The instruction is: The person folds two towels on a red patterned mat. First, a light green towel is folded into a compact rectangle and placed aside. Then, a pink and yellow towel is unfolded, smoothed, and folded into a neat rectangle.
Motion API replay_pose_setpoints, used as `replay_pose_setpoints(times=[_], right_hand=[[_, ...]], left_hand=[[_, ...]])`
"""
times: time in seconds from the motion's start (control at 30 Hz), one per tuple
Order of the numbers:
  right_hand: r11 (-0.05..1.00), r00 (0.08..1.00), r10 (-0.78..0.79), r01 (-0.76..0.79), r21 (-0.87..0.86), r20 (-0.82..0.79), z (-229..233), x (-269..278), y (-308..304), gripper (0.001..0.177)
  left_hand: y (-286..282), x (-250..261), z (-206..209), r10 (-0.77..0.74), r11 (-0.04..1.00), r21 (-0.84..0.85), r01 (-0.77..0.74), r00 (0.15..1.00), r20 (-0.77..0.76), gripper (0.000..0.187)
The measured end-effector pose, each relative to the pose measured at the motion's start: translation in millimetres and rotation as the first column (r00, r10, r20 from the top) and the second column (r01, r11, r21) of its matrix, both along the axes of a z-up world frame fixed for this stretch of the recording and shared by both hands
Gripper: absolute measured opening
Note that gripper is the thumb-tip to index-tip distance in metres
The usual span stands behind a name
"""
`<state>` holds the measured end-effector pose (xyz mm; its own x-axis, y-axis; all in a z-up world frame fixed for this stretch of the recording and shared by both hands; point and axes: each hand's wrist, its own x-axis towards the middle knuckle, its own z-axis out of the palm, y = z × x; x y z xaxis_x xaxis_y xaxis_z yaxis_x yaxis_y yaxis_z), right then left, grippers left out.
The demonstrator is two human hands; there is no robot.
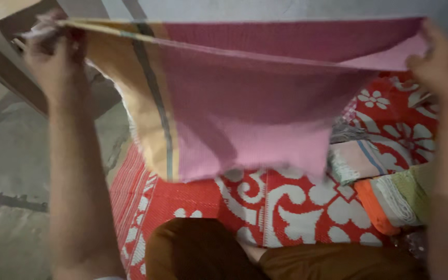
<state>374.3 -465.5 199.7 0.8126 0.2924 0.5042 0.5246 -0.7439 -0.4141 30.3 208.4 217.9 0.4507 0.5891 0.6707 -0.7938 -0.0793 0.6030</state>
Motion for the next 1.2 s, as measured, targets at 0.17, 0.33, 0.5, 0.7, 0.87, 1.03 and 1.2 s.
replay_pose_setpoints(times=[0.17,0.33,0.5,0.7,0.87,1.03,1.2], right_hand=[[0.981,0.993,-0.03,0.051,0.188,-0.113,-30.3,22.5,-44.9,0.066],[0.964,0.908,-0.045,0.149,0.221,-0.416,-140.5,7.5,-110.4,0.069],[0.951,0.924,-0.246,0.171,-0.259,-0.293,-238.4,-74.7,-71.4,0.025],[0.78,0.536,0.559,-0.599,0.181,-0.632,-290.5,-279.4,95.3,0.078],[0.718,0.67,0.153,-0.58,-0.384,-0.727,-299.0,-354.9,181.0,0.034],[0.659,-0.012,0.552,-0.607,0.445,-0.834,-356.7,-337.5,169.5,0.042],[0.967,0.593,0.222,-0.235,0.098,-0.774,-418.1,-237.0,123.9,0.063]], left_hand=[[-50.5,-111.2,14.2,0.032,0.976,0.216,0.013,0.979,-0.202,0.013],[-123.1,-179.2,-40.8,0.091,0.686,0.588,0.429,0.751,-0.654,0.026],[-246.2,-133.1,-169.8,0.103,0.563,0.445,0.696,0.475,-0.874,0.036],[-306.7,-84.0,-251.2,0.151,0.567,0.628,0.533,0.682,-0.715,0.025],[-284.3,-58.3,-294.3,0.107,0.323,0.378,0.867,0.364,-0.925,0.028],[-125.1,10.9,-366.5,-0.012,0.788,-0.011,0.616,-0.003,-1.0,0.044],[-53.9,18.8,-433.4,0.643,0.766,0.622,0.164,-0.213,-0.736,0.062]])
